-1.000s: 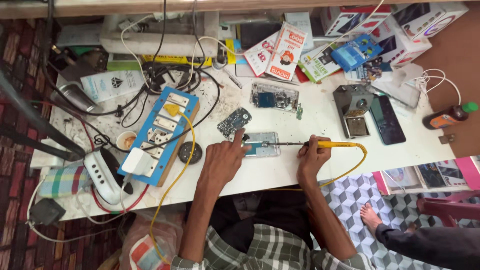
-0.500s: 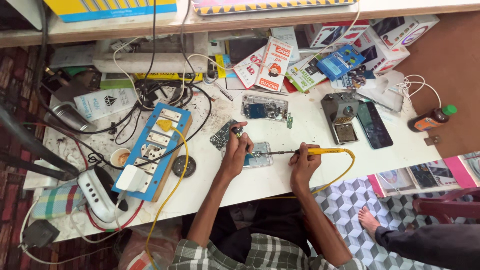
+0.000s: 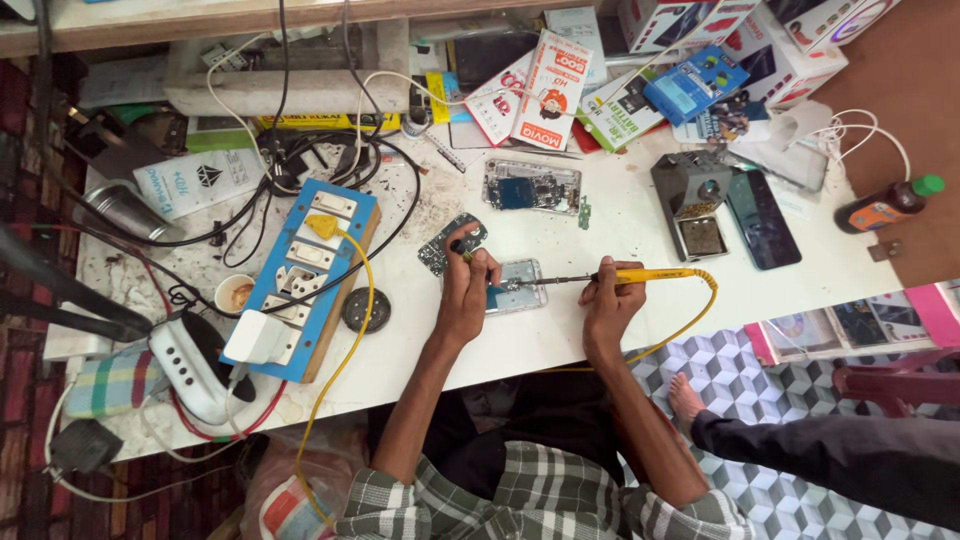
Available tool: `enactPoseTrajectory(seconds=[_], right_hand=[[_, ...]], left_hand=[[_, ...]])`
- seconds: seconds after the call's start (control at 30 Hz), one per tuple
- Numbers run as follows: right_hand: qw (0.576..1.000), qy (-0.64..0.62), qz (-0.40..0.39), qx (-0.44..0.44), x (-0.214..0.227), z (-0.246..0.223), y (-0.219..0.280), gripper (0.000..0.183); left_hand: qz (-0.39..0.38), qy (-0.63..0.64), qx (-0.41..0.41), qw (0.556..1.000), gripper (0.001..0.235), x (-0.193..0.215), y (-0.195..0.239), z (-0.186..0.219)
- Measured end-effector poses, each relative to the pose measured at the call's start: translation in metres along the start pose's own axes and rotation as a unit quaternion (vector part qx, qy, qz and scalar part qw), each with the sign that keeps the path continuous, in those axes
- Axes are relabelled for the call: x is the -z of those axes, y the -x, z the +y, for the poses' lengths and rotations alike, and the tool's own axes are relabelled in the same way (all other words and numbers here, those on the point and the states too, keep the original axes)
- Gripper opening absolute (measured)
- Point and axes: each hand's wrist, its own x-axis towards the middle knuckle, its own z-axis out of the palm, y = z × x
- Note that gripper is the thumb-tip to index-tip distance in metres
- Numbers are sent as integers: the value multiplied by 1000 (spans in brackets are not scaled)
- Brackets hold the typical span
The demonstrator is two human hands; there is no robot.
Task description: The person uses a soldering iron and a small tool to work on a disassembled mobile phone circuit board. They repeatedly apply the soldering iron to various points on the board while holding it steady with the other hand.
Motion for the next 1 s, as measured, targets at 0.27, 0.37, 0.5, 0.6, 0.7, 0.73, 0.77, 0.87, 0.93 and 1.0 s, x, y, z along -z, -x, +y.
enactPoseTrajectory(seconds=[0.27, 0.37, 0.5, 0.6, 0.7, 0.73, 0.77, 0.87, 0.93, 1.0], right_hand=[[998, -30, 46, -29, 5, -2, -1, 11], [999, -22, 40, -28, 4, -4, 0, 11], [999, -15, 15, -32, 2, -6, 2, 11], [999, -15, 24, -27, 0, -7, 3, 12], [999, 6, 24, -28, 0, -9, 3, 15], [999, 9, 24, -29, -1, -9, 3, 15], [999, 13, 25, -30, -1, -10, 2, 15], [999, 10, 23, -27, -1, -10, 3, 16], [999, 3, 22, -27, 0, -11, 2, 17], [999, -6, 22, -31, 0, -11, 2, 17]], left_hand=[[0, -4, 2, 1000, 47, 4, 3, -4], [-3, -25, 8, 1000, 43, 4, 3, 0], [2, -70, 7, 998, 39, 3, 5, 5], [2, -99, -28, 995, 35, 2, 7, 5], [-6, -103, -28, 994, 33, 4, 9, 5], [-8, -98, -22, 995, 33, 4, 8, 5], [-11, -92, -16, 996, 33, 4, 8, 4], [-11, -79, -15, 997, 32, 4, 8, 4], [-9, -91, -27, 995, 33, 4, 8, 5], [-5, -92, -29, 995, 34, 4, 9, 5]])
